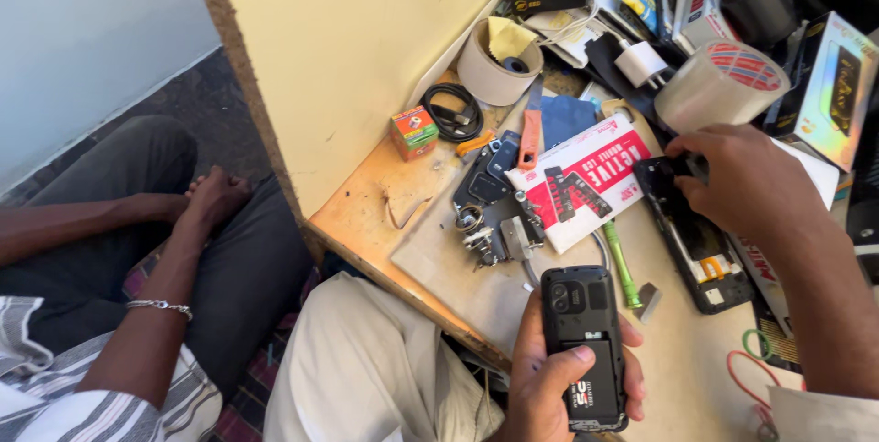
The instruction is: The person repairs a disassembled smartphone at a cluttered workbench, using a green pry tool to work around the phone's frame and internal components. They briefly handle and test a feature phone, then pick up a smartphone and interact with its screen before setting it down.
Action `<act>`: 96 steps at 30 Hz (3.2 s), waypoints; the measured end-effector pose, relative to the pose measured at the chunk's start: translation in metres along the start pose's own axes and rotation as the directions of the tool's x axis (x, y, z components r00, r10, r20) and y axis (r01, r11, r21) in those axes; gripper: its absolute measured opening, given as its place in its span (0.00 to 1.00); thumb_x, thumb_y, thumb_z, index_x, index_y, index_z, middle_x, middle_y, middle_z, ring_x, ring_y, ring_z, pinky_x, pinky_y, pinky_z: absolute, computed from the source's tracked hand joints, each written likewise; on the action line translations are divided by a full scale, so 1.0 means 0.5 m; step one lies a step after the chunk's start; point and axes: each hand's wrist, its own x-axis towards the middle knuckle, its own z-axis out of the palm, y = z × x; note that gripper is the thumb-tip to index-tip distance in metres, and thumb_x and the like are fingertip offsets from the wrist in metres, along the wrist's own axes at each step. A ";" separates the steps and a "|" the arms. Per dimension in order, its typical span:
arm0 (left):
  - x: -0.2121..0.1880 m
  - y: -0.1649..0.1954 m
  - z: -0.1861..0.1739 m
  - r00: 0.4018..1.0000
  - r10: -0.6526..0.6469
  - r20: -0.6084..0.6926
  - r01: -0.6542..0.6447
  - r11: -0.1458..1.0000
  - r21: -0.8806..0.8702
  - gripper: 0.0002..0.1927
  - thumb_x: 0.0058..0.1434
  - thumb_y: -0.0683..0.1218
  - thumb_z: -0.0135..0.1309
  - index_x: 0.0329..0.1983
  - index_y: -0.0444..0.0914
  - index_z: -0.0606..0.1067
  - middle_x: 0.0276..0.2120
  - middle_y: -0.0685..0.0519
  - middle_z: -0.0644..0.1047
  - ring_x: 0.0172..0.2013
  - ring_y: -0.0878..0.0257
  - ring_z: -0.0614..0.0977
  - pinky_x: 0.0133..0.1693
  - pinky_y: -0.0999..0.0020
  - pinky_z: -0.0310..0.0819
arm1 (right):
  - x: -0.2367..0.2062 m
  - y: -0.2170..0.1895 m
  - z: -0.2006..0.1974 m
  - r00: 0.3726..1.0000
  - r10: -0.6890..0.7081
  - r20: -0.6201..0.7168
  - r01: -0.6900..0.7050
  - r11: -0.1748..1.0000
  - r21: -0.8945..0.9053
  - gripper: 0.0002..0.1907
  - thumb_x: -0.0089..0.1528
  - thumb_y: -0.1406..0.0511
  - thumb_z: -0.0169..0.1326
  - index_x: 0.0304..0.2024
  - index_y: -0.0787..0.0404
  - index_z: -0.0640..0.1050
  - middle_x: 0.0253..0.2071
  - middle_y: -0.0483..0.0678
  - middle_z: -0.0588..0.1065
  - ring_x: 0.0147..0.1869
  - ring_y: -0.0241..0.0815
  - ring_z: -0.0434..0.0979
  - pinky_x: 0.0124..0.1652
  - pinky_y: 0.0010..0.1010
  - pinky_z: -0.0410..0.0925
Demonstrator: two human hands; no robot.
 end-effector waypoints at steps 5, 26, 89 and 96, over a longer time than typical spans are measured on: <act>0.006 -0.003 0.003 0.999 0.013 -0.036 -0.013 1.000 -0.002 0.35 0.62 0.39 0.46 0.73 0.38 0.54 0.47 0.31 0.73 0.33 0.48 0.81 0.32 0.54 0.80 | -0.027 0.036 -0.001 0.994 -0.066 -0.091 0.072 0.995 0.066 0.16 0.57 0.63 0.61 0.49 0.52 0.83 0.49 0.52 0.80 0.53 0.54 0.79 0.50 0.43 0.73; 0.014 0.008 0.024 0.997 0.036 -0.065 -0.029 0.994 0.106 0.27 0.65 0.39 0.45 0.68 0.35 0.57 0.49 0.37 0.73 0.36 0.53 0.82 0.35 0.55 0.81 | 0.166 0.009 0.088 0.956 0.279 0.089 -0.280 0.777 0.564 0.13 0.54 0.66 0.68 0.40 0.64 0.87 0.35 0.55 0.83 0.36 0.45 0.81 0.40 0.37 0.73; -0.012 -0.017 0.103 0.917 -0.178 0.356 -0.223 0.510 0.830 0.24 0.72 0.42 0.47 0.70 0.32 0.61 0.53 0.49 0.75 0.52 0.63 0.77 0.55 0.67 0.73 | -0.333 -0.155 -0.047 0.753 0.157 -0.639 0.345 0.733 0.586 0.21 0.66 0.69 0.59 0.20 0.67 0.69 0.18 0.49 0.64 0.22 0.43 0.62 0.27 0.33 0.56; 0.016 -0.050 0.063 0.806 -0.584 0.096 0.336 0.585 0.738 0.21 0.58 0.36 0.54 0.54 0.28 0.67 0.37 0.48 0.71 0.36 0.60 0.71 0.38 0.64 0.66 | -0.364 -0.177 -0.110 0.707 0.032 -0.707 0.412 0.793 0.449 0.22 0.61 0.70 0.64 0.16 0.64 0.68 0.16 0.48 0.62 0.20 0.41 0.60 0.25 0.34 0.53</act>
